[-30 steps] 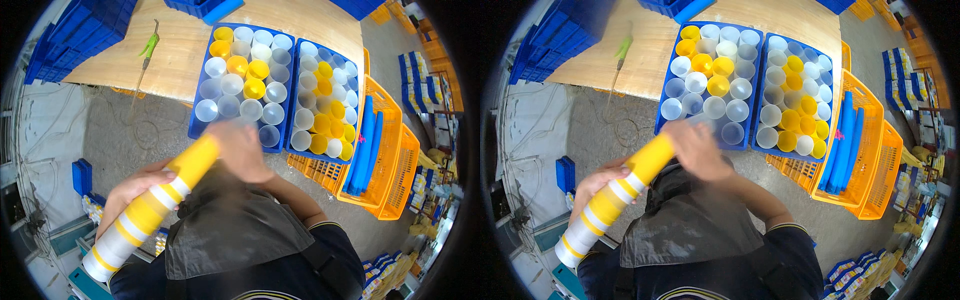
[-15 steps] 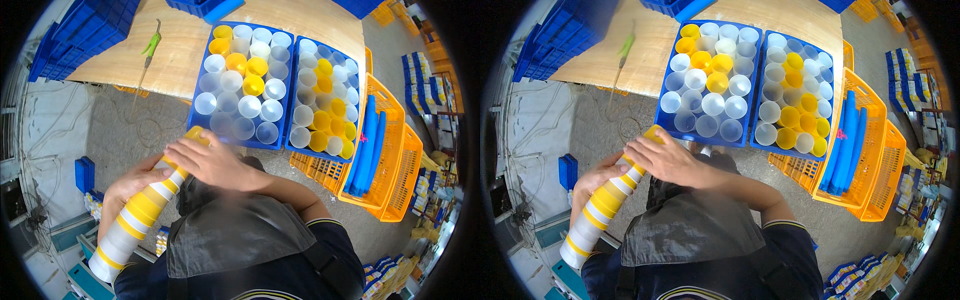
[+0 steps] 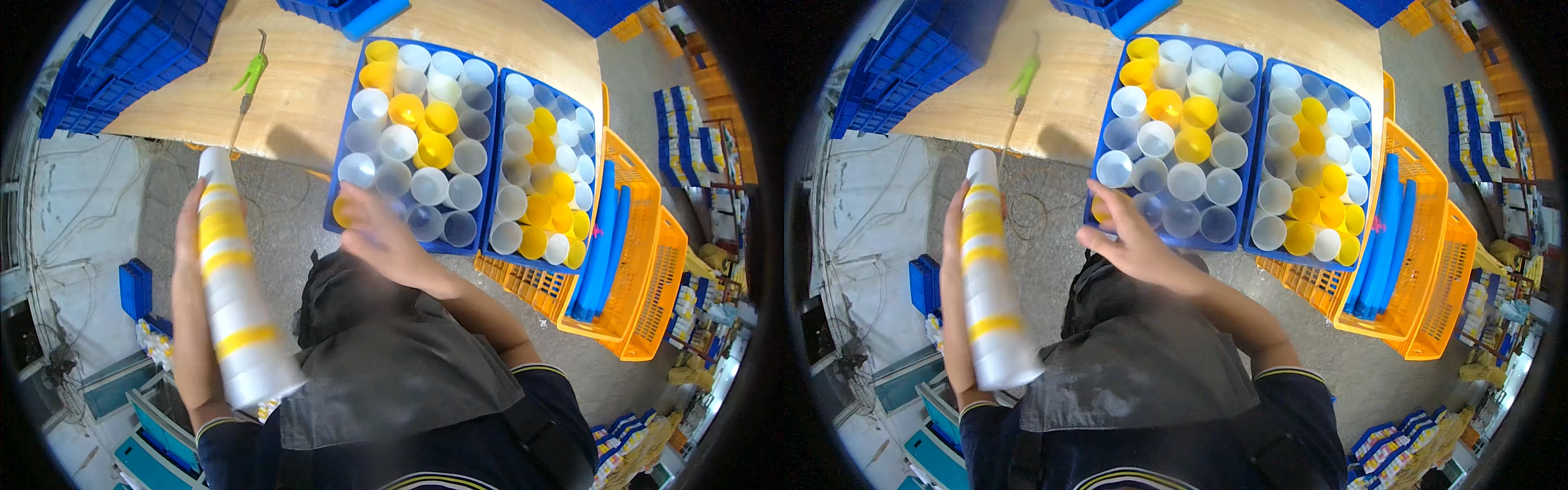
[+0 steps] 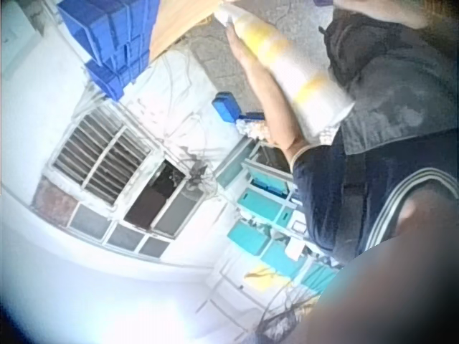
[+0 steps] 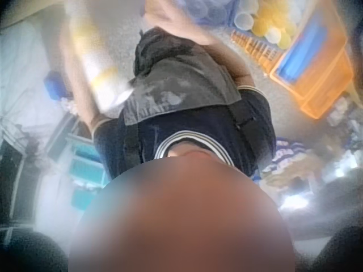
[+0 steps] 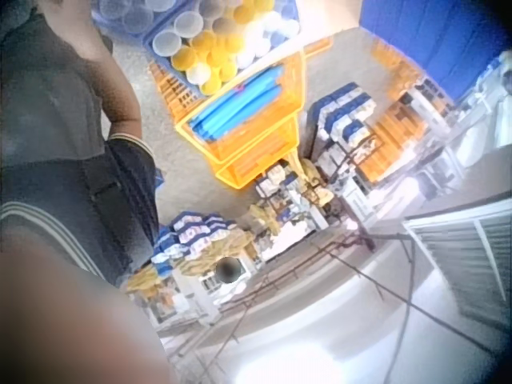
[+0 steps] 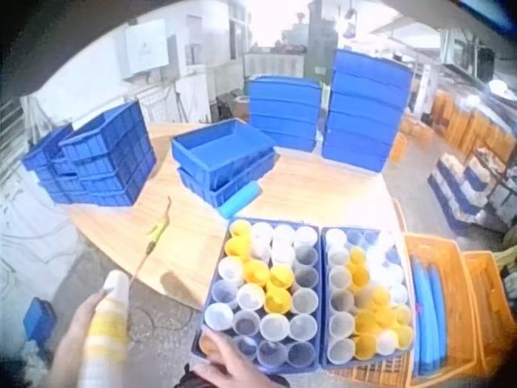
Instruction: The person arranges white and yellow plastic cups into blue trays, then uses a handheld air blower to clean the cups. The person moves between trays and a table, handling stacks of cups and placing them into trays.
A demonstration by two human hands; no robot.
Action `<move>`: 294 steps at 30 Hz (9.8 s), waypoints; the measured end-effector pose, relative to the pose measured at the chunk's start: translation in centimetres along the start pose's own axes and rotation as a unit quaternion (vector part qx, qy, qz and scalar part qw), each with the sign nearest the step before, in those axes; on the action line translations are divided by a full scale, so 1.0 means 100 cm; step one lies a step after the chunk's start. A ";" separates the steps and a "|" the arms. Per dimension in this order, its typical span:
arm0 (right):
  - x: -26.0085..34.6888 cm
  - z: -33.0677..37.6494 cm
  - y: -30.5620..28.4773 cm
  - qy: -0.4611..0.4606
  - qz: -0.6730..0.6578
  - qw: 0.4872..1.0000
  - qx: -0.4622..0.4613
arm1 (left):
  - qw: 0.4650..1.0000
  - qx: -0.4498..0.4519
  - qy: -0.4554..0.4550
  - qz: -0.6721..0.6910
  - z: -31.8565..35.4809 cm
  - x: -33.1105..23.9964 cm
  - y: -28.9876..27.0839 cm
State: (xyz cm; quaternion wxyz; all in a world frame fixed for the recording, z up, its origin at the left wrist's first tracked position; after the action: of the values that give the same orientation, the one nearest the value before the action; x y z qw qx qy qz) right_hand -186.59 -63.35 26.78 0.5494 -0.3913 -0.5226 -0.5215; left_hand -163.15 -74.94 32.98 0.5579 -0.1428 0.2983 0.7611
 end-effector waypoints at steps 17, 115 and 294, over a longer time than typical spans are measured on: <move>0.041 -0.176 -0.321 0.133 0.234 0.921 -0.282 | 0.943 0.271 -0.190 -0.043 -0.074 0.215 0.032; -0.099 -0.154 0.929 -0.299 0.595 0.344 0.662 | 0.651 -0.736 -0.147 0.117 0.176 0.227 -0.763; -0.291 0.262 0.421 0.253 0.037 0.860 -0.441 | 0.859 0.128 -0.006 -0.495 -0.319 0.123 -0.509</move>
State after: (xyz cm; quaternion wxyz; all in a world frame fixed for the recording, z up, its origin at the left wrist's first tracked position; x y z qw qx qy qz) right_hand -146.93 -26.69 6.90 0.4512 -0.4666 -0.0660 -0.7578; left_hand -123.43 -74.98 -13.73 0.8761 -0.1944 0.2804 0.3407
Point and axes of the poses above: each hand's wrist, its own z-axis away from the middle knuckle, its own y-axis out of the palm, x = y × z, the point moved 3 cm from there along -z, towards the middle knuckle, and after that the axes turned 3 degrees about z, right-handed, at the moved point
